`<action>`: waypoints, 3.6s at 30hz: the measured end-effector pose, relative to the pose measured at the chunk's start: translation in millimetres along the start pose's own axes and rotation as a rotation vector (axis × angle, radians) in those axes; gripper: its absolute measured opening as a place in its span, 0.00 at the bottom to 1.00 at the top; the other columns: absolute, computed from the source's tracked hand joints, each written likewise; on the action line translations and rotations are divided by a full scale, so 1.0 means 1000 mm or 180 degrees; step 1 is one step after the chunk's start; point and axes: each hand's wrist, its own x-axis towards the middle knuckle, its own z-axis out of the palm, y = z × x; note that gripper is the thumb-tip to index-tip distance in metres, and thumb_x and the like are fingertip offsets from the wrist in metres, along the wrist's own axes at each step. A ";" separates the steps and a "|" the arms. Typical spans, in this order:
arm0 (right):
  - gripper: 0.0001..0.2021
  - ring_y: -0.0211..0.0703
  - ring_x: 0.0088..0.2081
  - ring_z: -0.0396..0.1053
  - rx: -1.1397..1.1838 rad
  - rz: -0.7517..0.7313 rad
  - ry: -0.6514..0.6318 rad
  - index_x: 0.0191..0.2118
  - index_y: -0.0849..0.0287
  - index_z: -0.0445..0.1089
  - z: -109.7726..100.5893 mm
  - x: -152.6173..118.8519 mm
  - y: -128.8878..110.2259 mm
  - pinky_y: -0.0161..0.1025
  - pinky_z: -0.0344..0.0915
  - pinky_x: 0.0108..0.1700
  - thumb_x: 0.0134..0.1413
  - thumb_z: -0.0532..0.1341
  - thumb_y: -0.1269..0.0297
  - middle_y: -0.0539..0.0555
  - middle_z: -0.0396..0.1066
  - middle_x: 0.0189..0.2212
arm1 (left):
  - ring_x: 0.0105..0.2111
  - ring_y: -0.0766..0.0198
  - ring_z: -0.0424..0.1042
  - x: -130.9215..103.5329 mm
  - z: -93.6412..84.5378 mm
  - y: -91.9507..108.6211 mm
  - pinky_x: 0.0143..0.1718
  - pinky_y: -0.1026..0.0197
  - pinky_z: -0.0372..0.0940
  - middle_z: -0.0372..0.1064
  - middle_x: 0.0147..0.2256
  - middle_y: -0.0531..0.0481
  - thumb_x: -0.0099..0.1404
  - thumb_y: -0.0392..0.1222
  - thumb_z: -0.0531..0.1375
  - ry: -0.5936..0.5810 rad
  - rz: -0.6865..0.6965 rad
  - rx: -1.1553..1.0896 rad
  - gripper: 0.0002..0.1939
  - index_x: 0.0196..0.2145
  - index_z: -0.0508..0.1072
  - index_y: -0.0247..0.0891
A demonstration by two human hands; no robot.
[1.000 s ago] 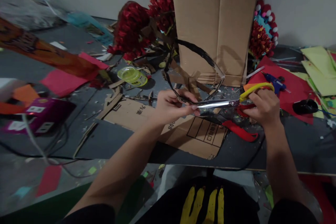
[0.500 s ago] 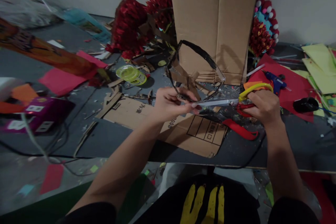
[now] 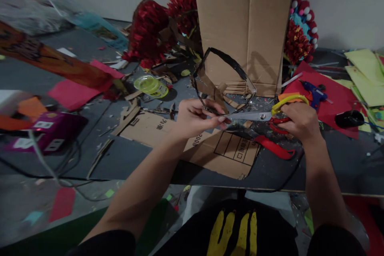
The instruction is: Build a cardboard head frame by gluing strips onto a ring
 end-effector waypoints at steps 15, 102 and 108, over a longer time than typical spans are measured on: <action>0.10 0.45 0.27 0.67 0.0001 0.0320 -0.0070 0.29 0.55 0.68 0.000 0.003 -0.001 0.41 0.60 0.30 0.51 0.61 0.55 0.52 0.69 0.22 | 0.21 0.64 0.75 0.001 0.002 -0.006 0.23 0.66 0.69 0.75 0.21 0.50 0.51 0.45 0.68 0.0107 0.0079 0.0338 0.10 0.22 0.74 0.36; 0.20 0.56 0.42 0.70 0.0572 0.2337 -0.1420 0.43 0.61 0.65 0.039 -0.012 -0.001 0.51 0.65 0.45 0.42 0.66 0.62 0.61 0.72 0.39 | 0.51 0.54 0.70 0.012 -0.014 -0.058 0.49 0.55 0.66 0.70 0.51 0.40 0.59 0.34 0.55 -0.0371 0.0710 0.2267 0.17 0.46 0.73 0.37; 0.14 0.55 0.47 0.67 0.0907 0.1937 -0.1498 0.44 0.59 0.66 0.036 -0.011 -0.003 0.52 0.64 0.50 0.49 0.62 0.65 0.61 0.69 0.43 | 0.56 0.54 0.65 0.011 -0.013 -0.050 0.52 0.53 0.64 0.62 0.58 0.37 0.62 0.36 0.54 -0.0529 0.1125 0.2110 0.08 0.37 0.72 0.36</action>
